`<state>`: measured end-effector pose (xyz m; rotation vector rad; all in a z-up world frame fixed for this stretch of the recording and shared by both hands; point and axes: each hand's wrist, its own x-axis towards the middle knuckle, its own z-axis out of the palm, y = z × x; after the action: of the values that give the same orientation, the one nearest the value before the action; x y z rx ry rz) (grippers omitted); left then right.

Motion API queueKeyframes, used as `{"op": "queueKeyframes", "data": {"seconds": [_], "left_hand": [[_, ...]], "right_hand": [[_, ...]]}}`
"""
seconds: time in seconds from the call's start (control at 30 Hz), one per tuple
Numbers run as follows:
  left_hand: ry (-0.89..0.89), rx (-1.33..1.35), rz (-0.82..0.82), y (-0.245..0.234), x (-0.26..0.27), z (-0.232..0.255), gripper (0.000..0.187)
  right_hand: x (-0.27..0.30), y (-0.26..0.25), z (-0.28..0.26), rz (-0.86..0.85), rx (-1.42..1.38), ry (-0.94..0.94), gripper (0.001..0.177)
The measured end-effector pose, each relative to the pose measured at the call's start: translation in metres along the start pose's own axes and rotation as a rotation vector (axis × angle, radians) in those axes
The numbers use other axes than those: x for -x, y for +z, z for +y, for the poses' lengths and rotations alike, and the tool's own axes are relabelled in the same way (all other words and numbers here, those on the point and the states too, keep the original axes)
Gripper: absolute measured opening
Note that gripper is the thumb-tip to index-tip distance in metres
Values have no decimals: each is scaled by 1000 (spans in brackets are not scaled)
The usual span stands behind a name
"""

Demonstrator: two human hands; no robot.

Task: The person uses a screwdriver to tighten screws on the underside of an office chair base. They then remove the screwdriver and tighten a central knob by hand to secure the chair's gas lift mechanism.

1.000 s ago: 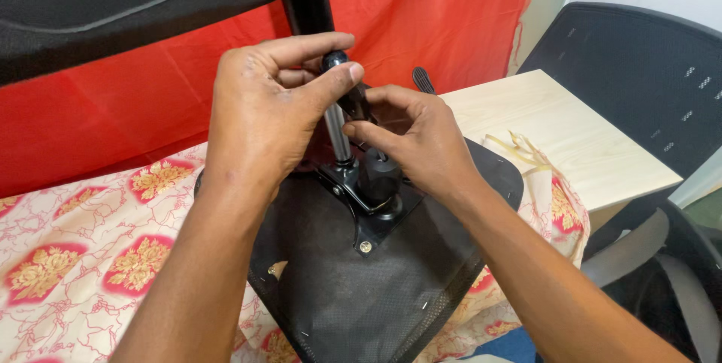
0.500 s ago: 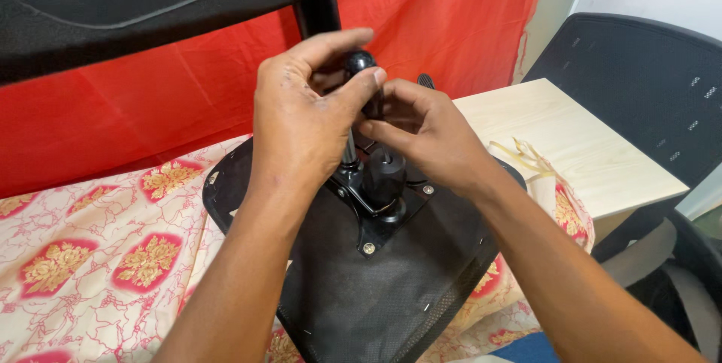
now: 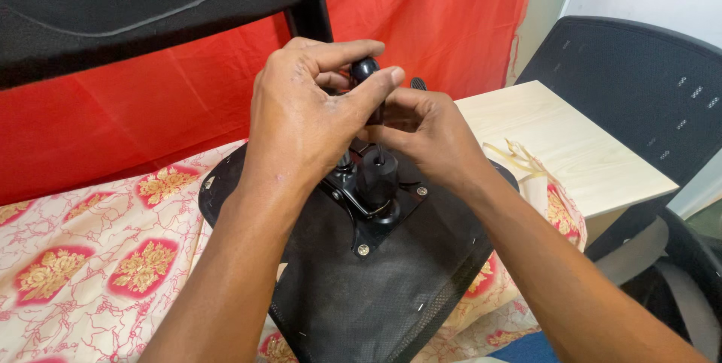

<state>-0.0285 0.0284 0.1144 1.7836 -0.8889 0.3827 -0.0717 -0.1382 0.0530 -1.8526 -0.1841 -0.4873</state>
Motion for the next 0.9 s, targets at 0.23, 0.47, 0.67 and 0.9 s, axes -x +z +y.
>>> {"op": "queueKeyframes", "data": {"seconds": [0.23, 0.47, 0.67, 0.9], "left_hand": [[-44, 69, 26, 2, -4, 0, 44], [-19, -35, 83, 9, 3, 9, 33], [-57, 103, 19, 5, 3, 5, 31], [77, 158, 47, 10, 5, 1, 25]], "right_hand": [[-10, -25, -10, -213, -142, -34, 38], [-4, -8, -2, -2, -29, -123, 29], [2, -9, -5, -155, -165, -156, 39], [-10, -39, -7, -317, -134, -54, 38]]}}
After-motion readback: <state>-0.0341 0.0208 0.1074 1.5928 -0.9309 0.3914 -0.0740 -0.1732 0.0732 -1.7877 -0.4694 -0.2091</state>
